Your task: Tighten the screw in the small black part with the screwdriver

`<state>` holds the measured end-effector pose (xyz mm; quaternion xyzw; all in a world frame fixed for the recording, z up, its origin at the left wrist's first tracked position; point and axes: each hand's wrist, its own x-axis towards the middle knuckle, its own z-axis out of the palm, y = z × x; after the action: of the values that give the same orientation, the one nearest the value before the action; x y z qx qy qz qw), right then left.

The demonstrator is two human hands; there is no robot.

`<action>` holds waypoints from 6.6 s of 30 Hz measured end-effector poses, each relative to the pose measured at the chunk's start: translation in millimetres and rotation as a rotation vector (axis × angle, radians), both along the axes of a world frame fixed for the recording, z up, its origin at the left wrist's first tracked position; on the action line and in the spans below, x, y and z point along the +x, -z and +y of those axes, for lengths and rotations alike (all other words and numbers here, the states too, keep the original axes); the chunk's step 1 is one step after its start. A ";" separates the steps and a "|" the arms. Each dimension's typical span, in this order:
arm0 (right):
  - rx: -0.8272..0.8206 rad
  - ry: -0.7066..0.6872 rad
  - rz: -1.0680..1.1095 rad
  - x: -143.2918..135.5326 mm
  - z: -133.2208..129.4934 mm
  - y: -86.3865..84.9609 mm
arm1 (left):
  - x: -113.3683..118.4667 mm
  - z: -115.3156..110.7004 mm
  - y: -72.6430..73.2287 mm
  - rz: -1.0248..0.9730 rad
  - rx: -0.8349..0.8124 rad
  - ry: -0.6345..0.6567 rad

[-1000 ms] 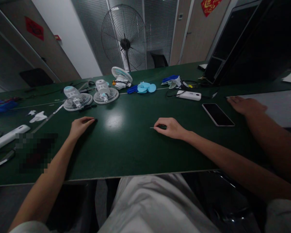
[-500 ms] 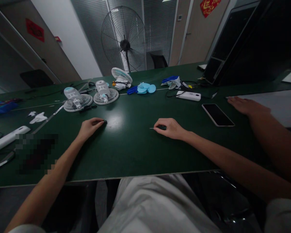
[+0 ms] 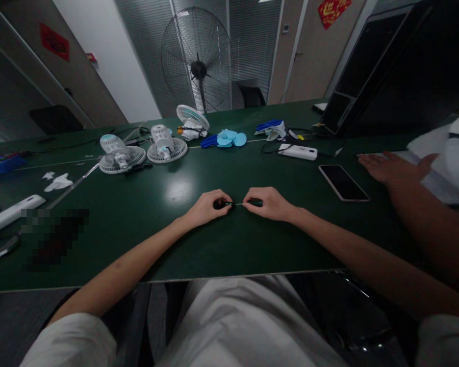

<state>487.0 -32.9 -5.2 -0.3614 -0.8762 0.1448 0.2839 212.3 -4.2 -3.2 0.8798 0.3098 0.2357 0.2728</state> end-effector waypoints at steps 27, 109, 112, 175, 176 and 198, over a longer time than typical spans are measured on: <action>0.015 0.015 0.243 -18.0 1.4 -6.7 | -4.5 3.9 1.6 -0.010 -0.023 0.035; -0.043 -0.026 0.071 -3.5 0.5 -1.8 | -210.5 46.2 -2.7 0.174 0.225 -0.854; -0.041 -0.022 0.061 -4.2 0.4 -2.1 | -212.8 46.7 -1.7 0.135 0.221 -0.871; 0.015 -0.033 -0.001 1.0 0.2 -0.4 | -2.1 -3.2 3.8 0.003 -0.044 -0.007; 0.020 -0.035 -0.008 1.5 0.3 -0.2 | -1.7 -3.2 3.8 0.000 -0.043 -0.006; -0.056 -0.027 0.088 0.9 -0.1 -4.8 | -2.3 -3.7 0.7 0.030 -0.044 -0.009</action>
<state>487.8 -33.0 -0.4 -0.3507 -0.8633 0.1887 0.3100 210.0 -7.9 -3.9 0.8755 0.3231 0.2170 0.2864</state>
